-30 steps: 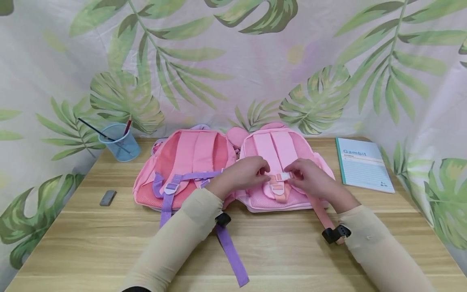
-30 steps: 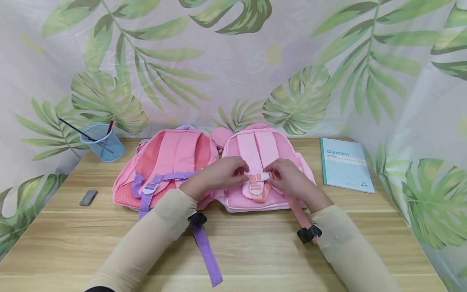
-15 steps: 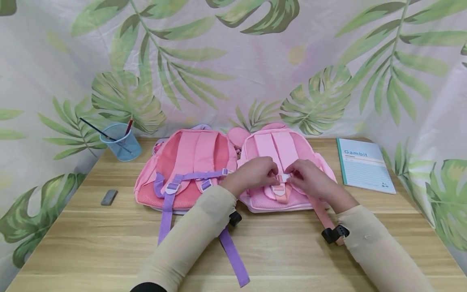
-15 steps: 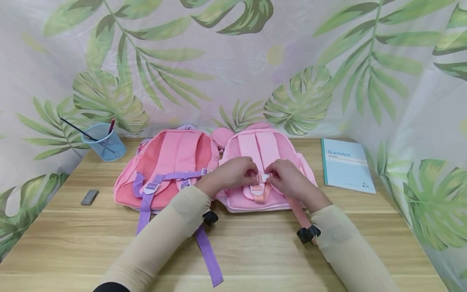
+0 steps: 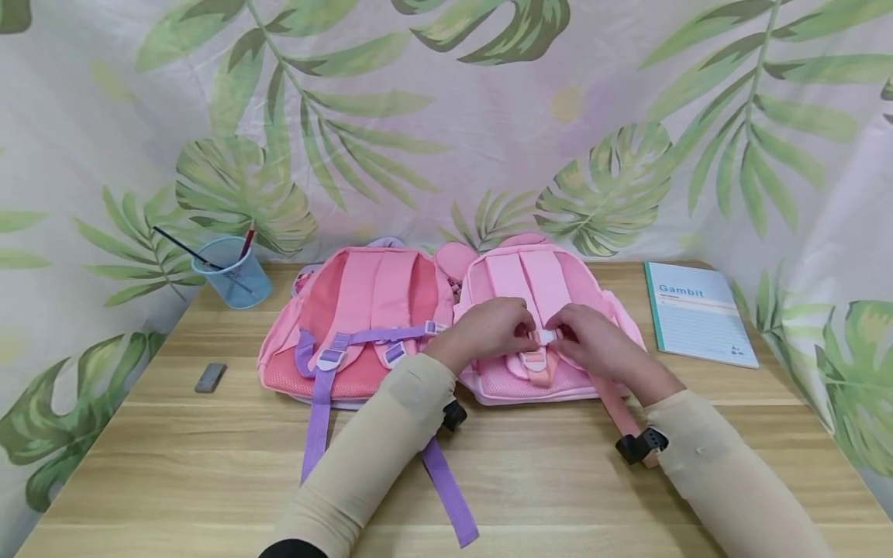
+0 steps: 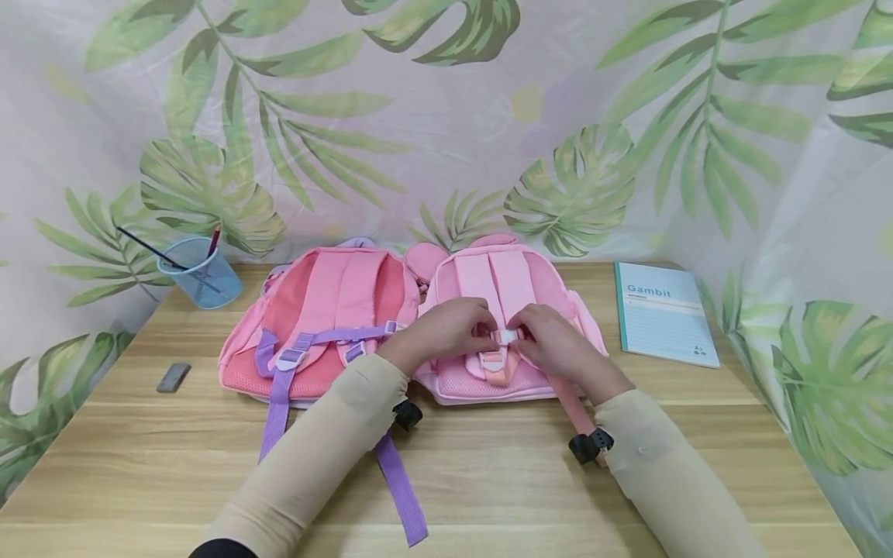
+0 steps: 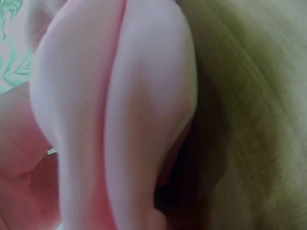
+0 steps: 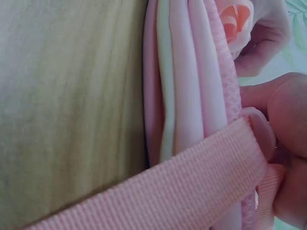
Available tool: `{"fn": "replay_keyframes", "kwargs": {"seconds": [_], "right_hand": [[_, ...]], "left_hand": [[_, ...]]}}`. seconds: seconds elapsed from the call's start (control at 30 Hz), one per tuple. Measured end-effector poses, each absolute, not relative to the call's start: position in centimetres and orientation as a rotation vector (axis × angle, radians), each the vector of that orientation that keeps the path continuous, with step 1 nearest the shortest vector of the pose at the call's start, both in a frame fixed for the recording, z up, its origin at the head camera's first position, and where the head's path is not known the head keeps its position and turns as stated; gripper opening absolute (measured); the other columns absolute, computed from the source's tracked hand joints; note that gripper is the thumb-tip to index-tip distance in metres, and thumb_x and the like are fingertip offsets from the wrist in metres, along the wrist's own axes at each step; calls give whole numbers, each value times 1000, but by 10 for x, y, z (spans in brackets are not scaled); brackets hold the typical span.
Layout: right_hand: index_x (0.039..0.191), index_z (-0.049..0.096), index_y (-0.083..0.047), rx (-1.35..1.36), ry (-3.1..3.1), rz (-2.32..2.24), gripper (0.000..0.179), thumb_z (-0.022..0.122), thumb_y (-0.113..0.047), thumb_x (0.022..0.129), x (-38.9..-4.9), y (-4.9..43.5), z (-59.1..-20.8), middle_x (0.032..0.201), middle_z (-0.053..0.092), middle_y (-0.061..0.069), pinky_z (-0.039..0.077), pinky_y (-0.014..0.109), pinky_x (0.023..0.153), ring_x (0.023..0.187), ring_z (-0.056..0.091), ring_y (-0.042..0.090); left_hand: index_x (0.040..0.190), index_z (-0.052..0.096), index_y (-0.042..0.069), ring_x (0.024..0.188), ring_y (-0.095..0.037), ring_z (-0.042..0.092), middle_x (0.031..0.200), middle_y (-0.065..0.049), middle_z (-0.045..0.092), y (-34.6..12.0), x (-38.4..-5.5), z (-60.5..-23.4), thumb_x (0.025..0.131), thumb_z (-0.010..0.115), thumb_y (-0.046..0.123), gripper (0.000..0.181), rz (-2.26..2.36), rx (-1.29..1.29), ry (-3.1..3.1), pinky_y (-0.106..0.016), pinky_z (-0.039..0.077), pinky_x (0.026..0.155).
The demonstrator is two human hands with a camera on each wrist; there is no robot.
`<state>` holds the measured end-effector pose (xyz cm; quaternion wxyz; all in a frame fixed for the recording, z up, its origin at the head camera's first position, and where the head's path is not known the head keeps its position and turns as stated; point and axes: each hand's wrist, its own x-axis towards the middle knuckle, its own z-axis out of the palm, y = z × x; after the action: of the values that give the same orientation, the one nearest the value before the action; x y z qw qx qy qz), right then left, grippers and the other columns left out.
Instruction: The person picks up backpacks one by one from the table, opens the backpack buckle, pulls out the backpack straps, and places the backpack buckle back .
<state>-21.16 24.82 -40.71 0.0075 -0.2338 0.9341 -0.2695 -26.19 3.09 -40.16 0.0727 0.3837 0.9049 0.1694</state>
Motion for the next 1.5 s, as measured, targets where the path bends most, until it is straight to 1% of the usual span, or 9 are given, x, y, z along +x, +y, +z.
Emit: {"fn": "replay_keyframes", "kwargs": {"seconds": [0.23, 0.43, 0.7, 0.87, 0.97, 1.1, 1.33, 1.5], "right_hand": [[114, 71, 3, -754, 2973, -802, 16, 73, -1, 98, -211, 246, -412, 101, 67, 11, 50, 47, 91, 97, 59, 27], [111, 71, 1, -760, 3004, -761, 14, 74, -2, 98, -211, 246, -413, 98, 67, 9, 49, 45, 87, 93, 58, 25], [112, 72, 0, -678, 3009, -769, 14, 72, -2, 99, -211, 248, -412, 98, 67, 9, 50, 40, 82, 90, 58, 22], [114, 72, 0, -661, 2996, -779, 15, 72, -2, 99, -212, 250, -413, 100, 67, 10, 51, 41, 83, 91, 59, 22], [115, 71, 0, -663, 2989, -780, 16, 72, -2, 99, -212, 251, -414, 101, 68, 10, 52, 42, 84, 92, 60, 23], [114, 71, 0, -676, 2990, -792, 16, 72, -2, 98, -212, 252, -415, 99, 67, 9, 52, 41, 83, 91, 60, 22], [115, 72, -1, -671, 2968, -808, 17, 73, -3, 98, -211, 252, -411, 100, 68, 9, 52, 41, 84, 91, 60, 21], [115, 74, -2, -642, 2950, -797, 17, 74, -4, 99, -211, 254, -405, 98, 69, 7, 52, 40, 83, 90, 60, 20]], "left_hand": [[108, 83, 15, 88, -13, 59, 98, 1, 65, 33, -263, -406, 100, 80, 32, 19, 552, 1158, 2704, -28, 49, 83], [105, 84, 15, 85, -14, 58, 95, 0, 65, 33, -264, -406, 99, 80, 30, 17, 557, 1205, 2689, -28, 48, 81], [102, 83, 12, 85, -14, 58, 94, -2, 67, 32, -265, -406, 99, 79, 25, 14, 589, 1232, 2675, -28, 49, 83], [99, 80, 13, 83, -12, 56, 92, 1, 64, 35, -264, -407, 100, 79, 30, 17, 595, 1177, 2685, -26, 47, 79], [95, 77, 16, 80, -12, 54, 91, 2, 62, 37, -263, -408, 101, 78, 35, 21, 582, 1154, 2702, -26, 46, 76], [94, 76, 18, 81, -11, 56, 92, 3, 63, 39, -261, -409, 101, 77, 39, 22, 566, 1153, 2724, -27, 46, 75], [93, 75, 20, 81, -11, 54, 91, 5, 61, 39, -261, -408, 101, 77, 40, 21, 562, 1126, 2730, -25, 42, 73], [94, 76, 18, 79, -12, 53, 88, 3, 60, 39, -260, -406, 102, 76, 38, 22, 593, 1119, 2699, -25, 42, 73]]}}
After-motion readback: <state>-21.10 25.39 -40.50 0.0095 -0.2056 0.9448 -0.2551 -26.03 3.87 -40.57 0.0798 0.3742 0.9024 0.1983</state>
